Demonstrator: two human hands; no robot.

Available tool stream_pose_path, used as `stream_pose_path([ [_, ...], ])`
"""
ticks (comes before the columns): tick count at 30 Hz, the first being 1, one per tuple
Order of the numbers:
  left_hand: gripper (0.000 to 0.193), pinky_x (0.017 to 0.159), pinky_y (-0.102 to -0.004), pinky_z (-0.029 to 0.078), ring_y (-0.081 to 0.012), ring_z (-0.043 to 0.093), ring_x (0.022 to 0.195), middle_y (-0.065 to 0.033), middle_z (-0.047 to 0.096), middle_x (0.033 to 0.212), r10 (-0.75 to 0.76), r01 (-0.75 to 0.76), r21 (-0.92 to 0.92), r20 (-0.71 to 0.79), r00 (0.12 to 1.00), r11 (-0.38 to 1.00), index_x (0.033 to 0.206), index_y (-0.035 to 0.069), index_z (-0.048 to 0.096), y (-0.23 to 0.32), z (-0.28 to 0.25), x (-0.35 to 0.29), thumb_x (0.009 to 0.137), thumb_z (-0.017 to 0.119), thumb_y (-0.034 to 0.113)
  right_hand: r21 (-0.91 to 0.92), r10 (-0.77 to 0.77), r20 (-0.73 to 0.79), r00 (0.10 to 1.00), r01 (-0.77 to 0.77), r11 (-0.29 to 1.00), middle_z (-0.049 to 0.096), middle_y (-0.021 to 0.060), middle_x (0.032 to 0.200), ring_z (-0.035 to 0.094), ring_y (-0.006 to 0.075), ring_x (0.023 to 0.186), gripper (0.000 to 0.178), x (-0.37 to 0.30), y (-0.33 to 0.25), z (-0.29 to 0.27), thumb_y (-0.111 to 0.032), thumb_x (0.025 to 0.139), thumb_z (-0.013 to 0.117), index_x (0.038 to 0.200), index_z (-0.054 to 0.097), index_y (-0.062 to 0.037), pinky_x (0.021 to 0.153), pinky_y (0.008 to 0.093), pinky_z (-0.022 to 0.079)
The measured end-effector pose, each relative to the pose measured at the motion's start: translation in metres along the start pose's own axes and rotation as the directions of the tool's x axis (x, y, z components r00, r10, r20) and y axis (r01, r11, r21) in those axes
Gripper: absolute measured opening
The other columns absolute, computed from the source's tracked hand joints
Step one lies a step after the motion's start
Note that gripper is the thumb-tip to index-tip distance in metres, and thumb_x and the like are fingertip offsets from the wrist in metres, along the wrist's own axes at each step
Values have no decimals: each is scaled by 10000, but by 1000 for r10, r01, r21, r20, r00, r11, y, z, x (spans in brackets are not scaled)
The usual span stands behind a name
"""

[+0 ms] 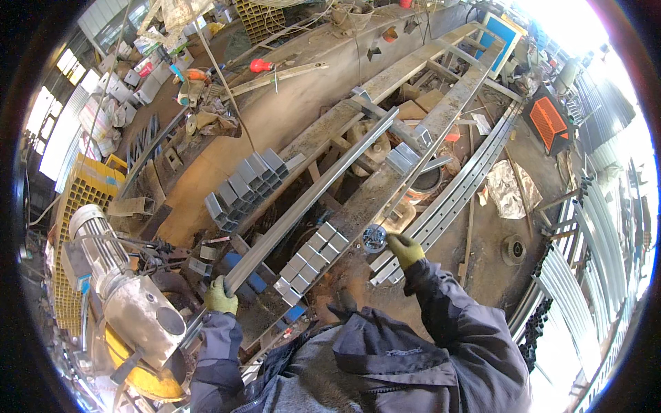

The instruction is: The person repeatedly picks up long metal profiles, places them on a chop saw, and cuts them to length. After each cut, the person stacks the cut pieces on a nearby workbench. The process is repeated multiple times throughout the clip.

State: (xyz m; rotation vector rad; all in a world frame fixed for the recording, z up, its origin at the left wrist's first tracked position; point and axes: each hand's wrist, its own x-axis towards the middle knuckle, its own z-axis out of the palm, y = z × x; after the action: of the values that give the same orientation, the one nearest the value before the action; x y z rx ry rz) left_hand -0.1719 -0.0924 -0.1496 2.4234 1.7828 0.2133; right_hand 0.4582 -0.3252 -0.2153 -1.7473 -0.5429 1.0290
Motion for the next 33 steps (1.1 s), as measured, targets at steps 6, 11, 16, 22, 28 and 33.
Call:
stream_pose_path([
  [6,769,1036,-600,620,-479,754,1198,-188,767,1301,16,-16,45,9,1000,999,1483,167,695,-2,1,1,752,928,213,609,-22,226,974,-123,783,808,42,1393,765,287,1273,556,99,-117,88,-472,1149,822,1558,727,-107,1061,476,597],
  [11,837,1045,-602,608,-469,745,1221,-182,756,1318,-29,27,48,46,999,999,1497,196,682,1,0,-1,712,967,254,741,47,387,921,-340,579,756,89,1423,720,361,1332,717,151,-160,160,-563,1027,938,1544,688,-133,1162,616,599],
  [16,897,1069,-610,593,-473,725,1277,-183,748,1344,-60,54,83,79,995,995,1539,215,654,3,-1,0,701,971,239,811,183,308,934,-358,463,700,166,1442,692,450,1347,768,172,-164,186,-493,995,972,1579,626,-135,1110,752,609],
  [22,903,1071,-625,583,-488,714,1293,-216,726,1429,-61,56,96,43,997,994,1583,219,620,21,-5,0,742,947,256,857,87,287,954,-296,422,820,140,1298,798,423,1185,441,187,-165,169,-314,1060,865,1431,745,-108,1058,665,668],
  [28,802,900,-672,598,-546,760,1060,-279,764,1267,108,-129,-107,-185,977,986,1540,78,638,89,11,39,784,860,230,922,-201,140,970,-54,384,771,128,1452,696,399,1403,499,201,-203,114,-307,1062,870,1508,716,-147,1225,627,571],
  [33,803,957,-638,591,-473,759,1159,-255,772,1228,163,-168,-69,-75,984,983,1563,46,631,171,-7,58,790,817,157,838,-327,280,903,-64,541,768,160,1507,705,392,1418,577,172,-225,57,-361,1086,816,1582,680,-98,1247,594,555],
])
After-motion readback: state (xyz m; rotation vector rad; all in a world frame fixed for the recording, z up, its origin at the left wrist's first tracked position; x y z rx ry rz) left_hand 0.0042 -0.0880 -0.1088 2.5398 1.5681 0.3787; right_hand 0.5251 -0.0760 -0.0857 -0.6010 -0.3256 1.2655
